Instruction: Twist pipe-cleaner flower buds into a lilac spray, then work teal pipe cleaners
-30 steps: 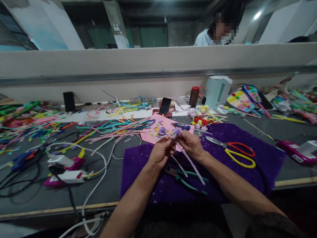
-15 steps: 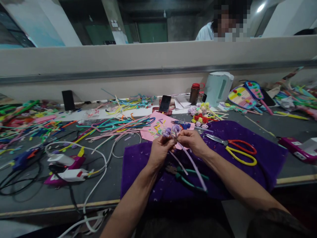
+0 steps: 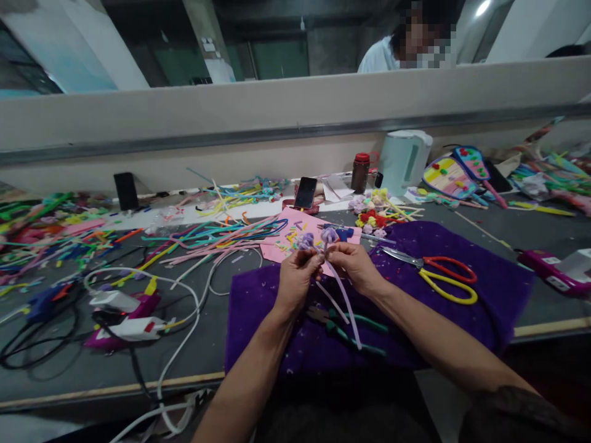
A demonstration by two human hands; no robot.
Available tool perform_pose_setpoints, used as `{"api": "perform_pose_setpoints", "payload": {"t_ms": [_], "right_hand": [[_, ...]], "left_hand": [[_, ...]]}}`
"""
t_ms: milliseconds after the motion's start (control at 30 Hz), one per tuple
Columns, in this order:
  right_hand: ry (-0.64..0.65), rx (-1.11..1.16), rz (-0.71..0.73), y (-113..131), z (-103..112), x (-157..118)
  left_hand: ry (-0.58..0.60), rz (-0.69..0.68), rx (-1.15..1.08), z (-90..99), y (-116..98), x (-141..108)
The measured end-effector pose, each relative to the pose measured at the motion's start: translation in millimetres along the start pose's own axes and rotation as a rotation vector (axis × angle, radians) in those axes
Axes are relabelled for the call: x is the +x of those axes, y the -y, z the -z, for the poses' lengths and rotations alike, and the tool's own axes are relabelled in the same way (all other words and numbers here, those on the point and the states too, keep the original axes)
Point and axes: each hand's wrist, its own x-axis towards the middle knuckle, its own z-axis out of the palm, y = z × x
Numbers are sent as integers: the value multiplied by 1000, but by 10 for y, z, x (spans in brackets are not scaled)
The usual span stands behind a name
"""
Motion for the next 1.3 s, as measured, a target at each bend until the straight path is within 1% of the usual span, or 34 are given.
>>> {"api": "perform_pose_setpoints", "payload": {"t_ms": [133,233,300,433,500,600,700,900,1033,1200,1300], "right_hand": [[20,-40,70,1,-10,-15],[40,-37,82,7,-11,-22],[35,-48,76,8,-13,-22],[31,-70,56,-24,-10,-9],[20,-80,53,-46,-3,1],[19,-85,61,-53,8,10],[51,-61,72,-22,21,11],[87,-59,39,27,59,15],[117,-86,38,37,67,27],[137,-155,50,53,75,22],[135,-216,96,70,98,22]], "left_hand": [[9,-24,-6,32,-12,12],[16,-22,-27,49,-23,12],[14,13,-39,52,-33,9],[18,125,-94,50,-40,11],[30,142,-117,51,-30,15],[46,140,-119,54,-15,18],[49,148,-103,55,-32,12],[94,168,-155,50,-109,0],[136,179,-146,54,-114,1],[103,164,-78,61,-87,5],[97,164,-71,72,-70,11]]}}
